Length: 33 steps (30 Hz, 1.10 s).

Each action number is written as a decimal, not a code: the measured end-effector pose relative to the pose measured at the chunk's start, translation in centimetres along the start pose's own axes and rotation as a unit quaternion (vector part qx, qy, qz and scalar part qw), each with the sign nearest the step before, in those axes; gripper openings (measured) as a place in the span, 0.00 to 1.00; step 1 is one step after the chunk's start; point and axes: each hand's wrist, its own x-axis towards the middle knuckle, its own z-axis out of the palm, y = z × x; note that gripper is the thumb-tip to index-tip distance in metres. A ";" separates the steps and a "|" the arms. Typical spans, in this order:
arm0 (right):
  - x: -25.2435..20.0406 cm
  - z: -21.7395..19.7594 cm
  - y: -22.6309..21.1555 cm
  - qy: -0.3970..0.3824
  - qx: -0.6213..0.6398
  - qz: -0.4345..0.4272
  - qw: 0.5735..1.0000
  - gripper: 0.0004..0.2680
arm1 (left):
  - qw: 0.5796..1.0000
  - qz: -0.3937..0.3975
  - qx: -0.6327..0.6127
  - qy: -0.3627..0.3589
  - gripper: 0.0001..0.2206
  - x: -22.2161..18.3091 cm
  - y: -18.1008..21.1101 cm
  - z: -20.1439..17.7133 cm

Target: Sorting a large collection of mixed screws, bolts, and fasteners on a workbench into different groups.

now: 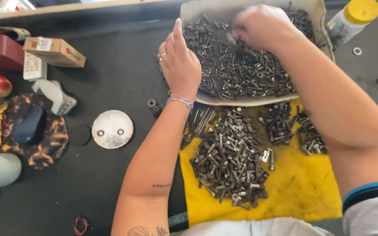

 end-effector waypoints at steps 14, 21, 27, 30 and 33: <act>6.1 10.4 -2.6 0.184 -0.022 -0.155 0.970 0.06 | 0.998 0.031 0.037 0.036 0.30 -0.4 -0.4 0.9; 1.5 -0.8 -2.2 -0.040 -0.059 -0.092 0.993 0.11 | 0.998 0.032 0.048 0.040 0.32 -0.1 -0.6 1.8; 6.8 10.6 4.6 0.166 0.002 0.018 0.986 0.07 | 0.997 0.036 0.057 0.032 0.31 -0.1 -0.3 1.0; 5.5 10.8 2.4 0.157 0.030 -0.035 0.987 0.16 | 0.997 0.038 0.060 0.031 0.31 -0.2 -0.2 0.8; 1.3 6.0 -2.0 0.002 -0.087 -0.071 0.994 0.12 | 0.997 0.037 0.062 0.030 0.31 0.0 -0.3 1.1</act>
